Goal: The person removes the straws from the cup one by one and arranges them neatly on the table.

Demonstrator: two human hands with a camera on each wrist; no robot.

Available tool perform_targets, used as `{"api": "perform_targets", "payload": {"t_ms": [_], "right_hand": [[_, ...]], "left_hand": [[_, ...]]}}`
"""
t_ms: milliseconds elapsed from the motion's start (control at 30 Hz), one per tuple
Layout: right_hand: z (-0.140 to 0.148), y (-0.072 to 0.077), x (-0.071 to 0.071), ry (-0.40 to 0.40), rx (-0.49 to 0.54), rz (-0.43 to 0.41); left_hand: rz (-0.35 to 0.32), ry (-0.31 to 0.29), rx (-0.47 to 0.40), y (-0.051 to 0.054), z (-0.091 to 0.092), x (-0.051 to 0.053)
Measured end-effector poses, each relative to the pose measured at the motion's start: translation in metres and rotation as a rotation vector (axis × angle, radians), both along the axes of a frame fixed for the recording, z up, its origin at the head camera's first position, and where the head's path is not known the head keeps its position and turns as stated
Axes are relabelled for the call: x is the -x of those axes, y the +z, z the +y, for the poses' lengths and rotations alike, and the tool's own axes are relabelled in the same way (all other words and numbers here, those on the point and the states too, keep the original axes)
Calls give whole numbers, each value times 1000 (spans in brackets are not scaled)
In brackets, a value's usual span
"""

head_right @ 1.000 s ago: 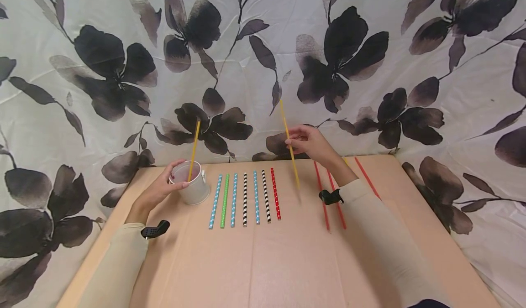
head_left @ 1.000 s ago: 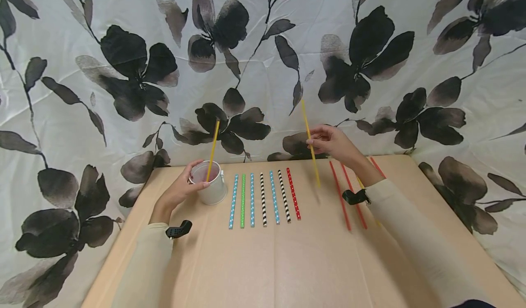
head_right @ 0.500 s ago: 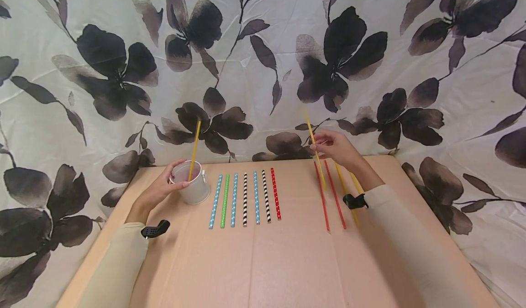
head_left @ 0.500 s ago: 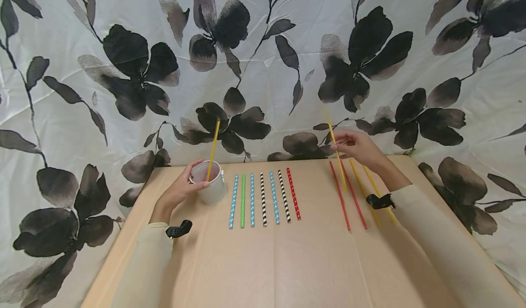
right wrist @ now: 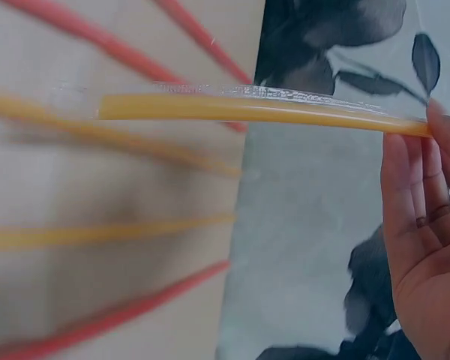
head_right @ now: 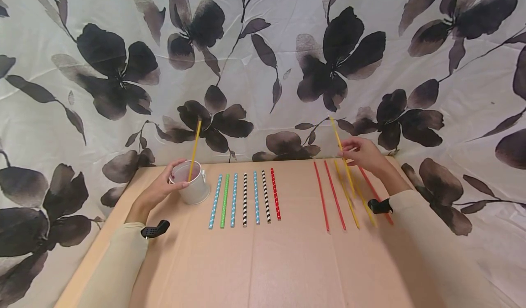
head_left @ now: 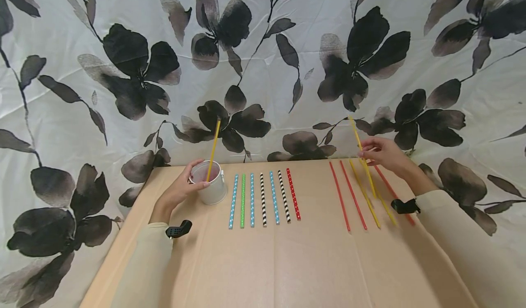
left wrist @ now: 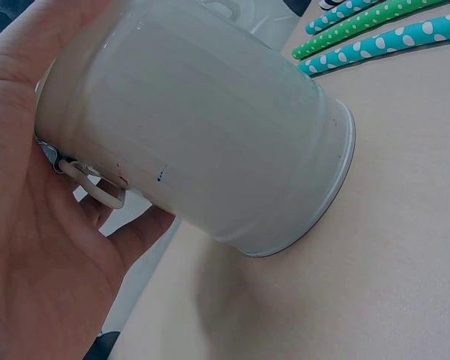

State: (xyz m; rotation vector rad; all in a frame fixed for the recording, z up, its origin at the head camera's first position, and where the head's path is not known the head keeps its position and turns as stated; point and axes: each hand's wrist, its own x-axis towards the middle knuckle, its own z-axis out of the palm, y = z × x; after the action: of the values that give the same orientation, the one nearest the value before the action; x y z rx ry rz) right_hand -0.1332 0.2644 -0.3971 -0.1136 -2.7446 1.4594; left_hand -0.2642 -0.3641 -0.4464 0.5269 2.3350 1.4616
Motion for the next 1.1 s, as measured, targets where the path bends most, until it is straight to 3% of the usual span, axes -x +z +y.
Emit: {"api": "perform_targets", "payload": {"t_ms": [367, 600, 1100], "right_hand": [[37, -3, -10, -39, -75, -43], [58, -7, -18, -31, -142, -132], [100, -50, -36, -51, -166, -320]], "left_hand": [[-3, -8, -16, 0, -1, 3], [-4, -7, -12, -1, -2, 6], [-8, -9, 6, 2, -2, 6]]}}
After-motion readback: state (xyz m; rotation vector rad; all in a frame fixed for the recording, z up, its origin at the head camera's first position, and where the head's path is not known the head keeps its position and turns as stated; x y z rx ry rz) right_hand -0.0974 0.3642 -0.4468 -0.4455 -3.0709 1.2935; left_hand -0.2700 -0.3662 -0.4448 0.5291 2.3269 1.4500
